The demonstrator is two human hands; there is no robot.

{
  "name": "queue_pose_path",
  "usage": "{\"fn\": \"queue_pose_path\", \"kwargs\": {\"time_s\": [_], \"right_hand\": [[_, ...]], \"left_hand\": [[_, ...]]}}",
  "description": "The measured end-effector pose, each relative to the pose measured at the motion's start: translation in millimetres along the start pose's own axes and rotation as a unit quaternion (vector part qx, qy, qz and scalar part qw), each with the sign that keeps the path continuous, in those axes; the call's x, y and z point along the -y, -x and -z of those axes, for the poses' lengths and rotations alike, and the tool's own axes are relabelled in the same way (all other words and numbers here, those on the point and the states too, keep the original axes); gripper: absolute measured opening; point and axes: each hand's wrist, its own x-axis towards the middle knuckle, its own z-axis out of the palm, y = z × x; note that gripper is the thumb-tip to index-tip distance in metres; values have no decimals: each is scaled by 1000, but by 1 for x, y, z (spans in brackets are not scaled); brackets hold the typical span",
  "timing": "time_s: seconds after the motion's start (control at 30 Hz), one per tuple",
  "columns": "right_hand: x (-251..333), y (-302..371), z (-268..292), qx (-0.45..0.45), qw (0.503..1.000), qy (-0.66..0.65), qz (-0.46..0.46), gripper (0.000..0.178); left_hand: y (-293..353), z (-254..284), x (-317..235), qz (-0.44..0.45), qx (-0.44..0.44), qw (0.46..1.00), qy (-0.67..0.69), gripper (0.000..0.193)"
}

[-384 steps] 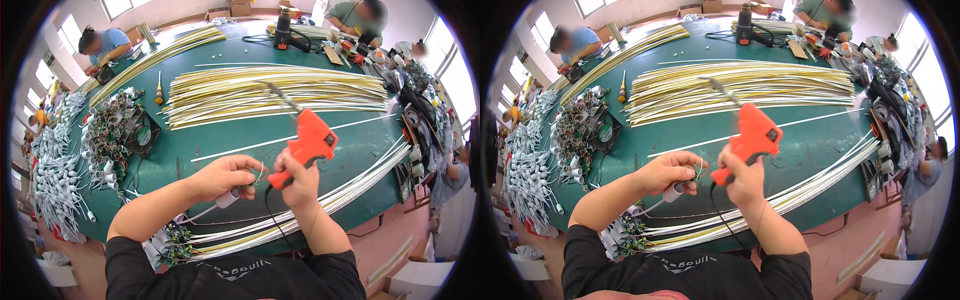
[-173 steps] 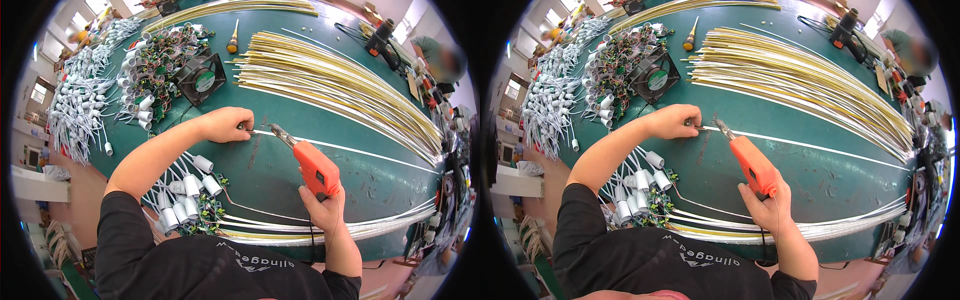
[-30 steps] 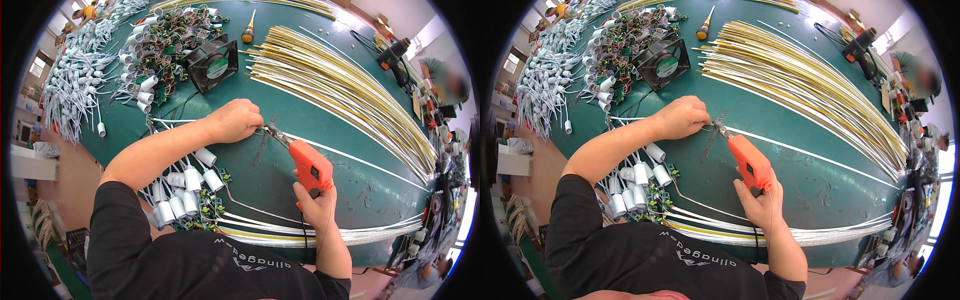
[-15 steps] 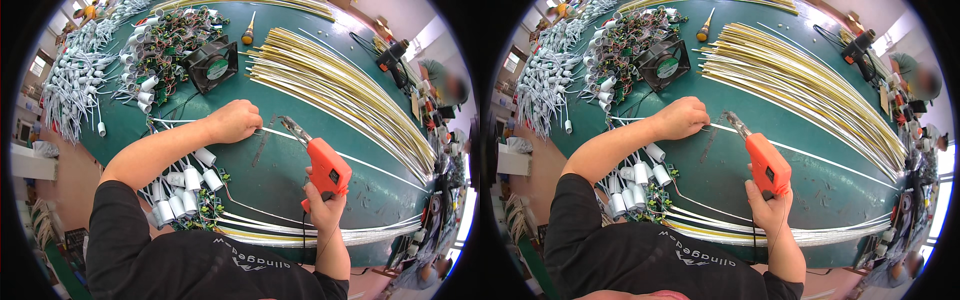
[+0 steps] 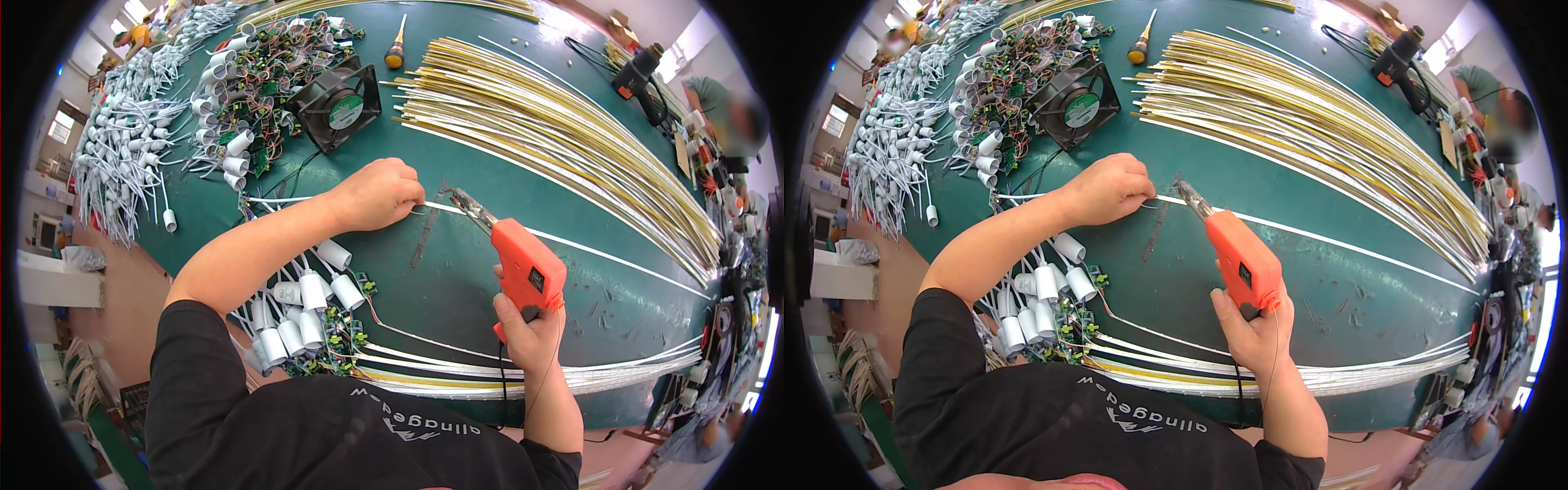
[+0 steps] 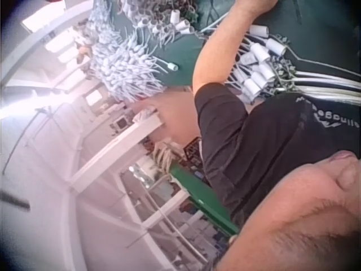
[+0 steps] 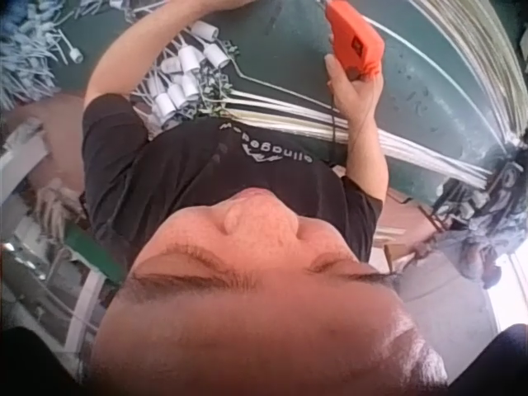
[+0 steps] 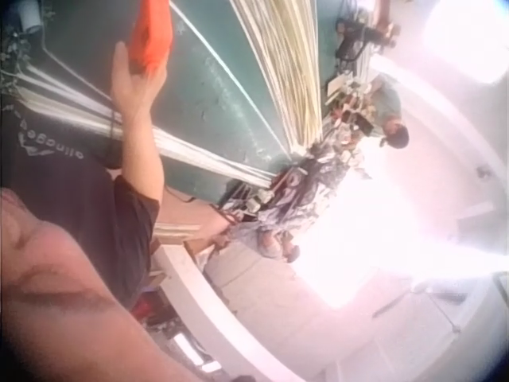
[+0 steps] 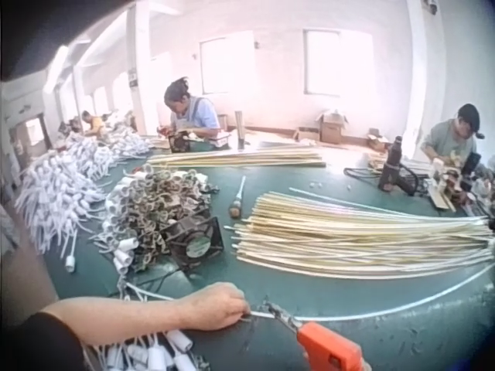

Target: The person assembles light bulb components and wiring onto circuit boards using a handheld soldering iron or thermal cutter.

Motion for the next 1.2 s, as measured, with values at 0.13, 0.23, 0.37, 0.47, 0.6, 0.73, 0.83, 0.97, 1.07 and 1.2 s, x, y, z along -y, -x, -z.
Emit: {"fn": "queue_pose_path", "kwargs": {"time_s": [0.13,0.23,0.37,0.47,0.6,0.73,0.83,0.97,1.07,1.2], "right_hand": [[-2,1,2,-6,1000,-6,8,41],[-2,2,4,11,1000,5,-20,42],[-1,2,4,13,1000,15,-3,42],[0,3,5,14,1000,16,-17,41],[-4,3,6,19,999,25,3,41],[-4,3,6,12,1000,27,6,41],[-3,1,3,7,1000,17,15,42],[-6,0,6,1,999,11,30,44],[-7,0,7,2,1000,6,23,44],[-6,1,6,9,1000,14,13,46]], "left_hand": [[0,0,0,-2,-2,1000,1,9],[-1,0,1,-9,-7,1000,2,9],[-1,2,0,-7,-2,1000,4,8],[-2,3,-1,-6,0,1000,6,8],[-2,4,-4,3,2,1000,7,7],[0,9,-2,-20,24,999,25,10],[4,15,1,-68,49,996,-31,18],[-1,20,-7,-80,89,988,-97,24],[-2,20,-8,-71,131,981,-125,26],[4,14,0,-48,68,995,-62,21]]}}
